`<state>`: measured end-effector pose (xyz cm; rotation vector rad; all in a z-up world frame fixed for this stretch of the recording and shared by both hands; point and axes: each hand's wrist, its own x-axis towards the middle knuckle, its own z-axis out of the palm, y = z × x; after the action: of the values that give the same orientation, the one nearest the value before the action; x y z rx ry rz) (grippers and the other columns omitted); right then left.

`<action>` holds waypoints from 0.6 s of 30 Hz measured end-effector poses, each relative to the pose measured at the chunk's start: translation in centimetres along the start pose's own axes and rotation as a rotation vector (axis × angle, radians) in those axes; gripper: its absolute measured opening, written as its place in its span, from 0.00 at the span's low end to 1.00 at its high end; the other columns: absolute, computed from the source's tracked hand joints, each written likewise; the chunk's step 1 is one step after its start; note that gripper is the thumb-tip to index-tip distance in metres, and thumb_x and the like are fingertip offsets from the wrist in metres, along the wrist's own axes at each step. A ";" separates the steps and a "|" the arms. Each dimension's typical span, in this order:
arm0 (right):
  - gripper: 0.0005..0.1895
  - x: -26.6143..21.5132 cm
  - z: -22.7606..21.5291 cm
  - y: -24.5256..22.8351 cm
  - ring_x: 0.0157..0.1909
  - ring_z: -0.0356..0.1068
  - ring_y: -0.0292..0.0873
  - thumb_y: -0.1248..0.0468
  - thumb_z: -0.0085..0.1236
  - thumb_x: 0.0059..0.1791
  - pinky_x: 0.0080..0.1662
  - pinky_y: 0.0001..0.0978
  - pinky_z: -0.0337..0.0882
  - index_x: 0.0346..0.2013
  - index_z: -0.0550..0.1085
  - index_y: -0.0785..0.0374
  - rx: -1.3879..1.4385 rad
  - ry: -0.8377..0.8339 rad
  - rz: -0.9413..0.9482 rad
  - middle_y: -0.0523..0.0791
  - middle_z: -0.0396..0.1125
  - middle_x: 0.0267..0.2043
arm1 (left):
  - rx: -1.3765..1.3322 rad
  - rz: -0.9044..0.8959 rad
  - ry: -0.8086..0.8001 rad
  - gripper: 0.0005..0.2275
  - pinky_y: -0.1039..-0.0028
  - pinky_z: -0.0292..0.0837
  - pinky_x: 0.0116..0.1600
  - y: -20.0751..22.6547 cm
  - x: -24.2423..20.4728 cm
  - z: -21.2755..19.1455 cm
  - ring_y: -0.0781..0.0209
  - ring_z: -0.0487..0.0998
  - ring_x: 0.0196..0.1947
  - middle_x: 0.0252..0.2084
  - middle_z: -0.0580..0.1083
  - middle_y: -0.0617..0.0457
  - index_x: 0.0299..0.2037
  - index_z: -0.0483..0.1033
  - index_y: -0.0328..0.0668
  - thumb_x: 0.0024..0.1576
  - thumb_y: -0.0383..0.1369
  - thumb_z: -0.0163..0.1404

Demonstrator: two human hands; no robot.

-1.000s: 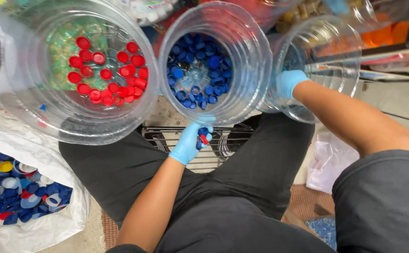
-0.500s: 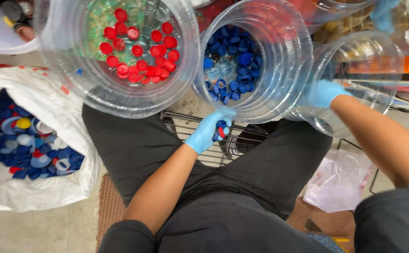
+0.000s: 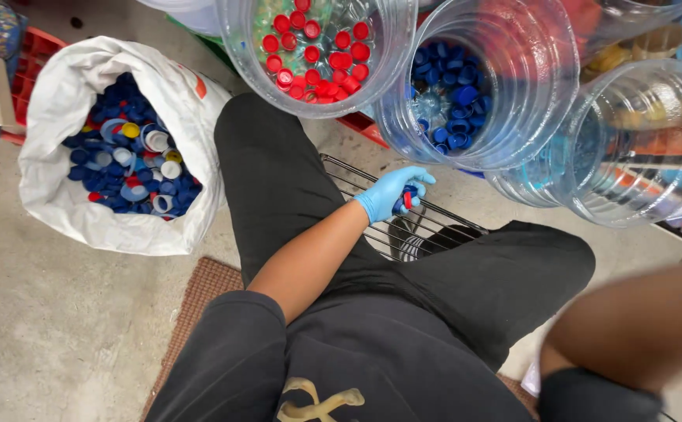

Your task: The person sits on the floor and sorts bottle caps from a white sack into clear plastic containers. They pick up caps, separate them by color, and place them into corresponding containers for red and blue caps.

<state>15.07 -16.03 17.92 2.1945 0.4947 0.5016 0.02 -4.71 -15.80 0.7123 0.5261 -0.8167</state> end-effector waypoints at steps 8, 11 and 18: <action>0.24 0.4 -3.3 -11.3 0.60 0.70 0.59 0.71 0.61 0.58 0.59 0.48 0.71 0.67 0.63 0.65 1.568 0.477 0.000 0.56 0.64 0.61 | 0.054 0.043 0.065 0.18 0.77 0.53 0.18 2.0 -2.1 -0.3 0.67 0.66 0.17 0.23 0.69 0.57 0.46 0.78 0.38 0.66 0.45 0.41; 0.20 -4.1 -3.8 -8.5 0.44 0.69 0.44 0.76 0.52 0.55 0.52 0.35 0.72 0.63 0.71 0.69 1.707 0.376 -0.016 0.51 0.70 0.54 | 0.026 0.040 0.099 0.18 0.80 0.51 0.15 0.8 -0.4 -1.3 0.67 0.68 0.13 0.19 0.71 0.56 0.40 0.80 0.42 0.61 0.47 0.43; 0.12 -16.5 1.5 -13.1 0.39 0.77 0.51 0.71 0.63 0.52 0.45 0.40 0.76 0.48 0.81 0.56 1.748 -0.039 0.060 0.44 0.76 0.42 | -0.170 0.003 -0.028 0.18 0.85 0.65 0.18 1.2 -1.8 0.2 0.62 0.77 0.25 0.30 0.75 0.54 0.49 0.77 0.44 0.59 0.48 0.50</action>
<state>-0.44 -17.43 3.66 3.8316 1.0835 -0.1175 -0.05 -3.44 -14.01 0.5440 0.5619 -0.7677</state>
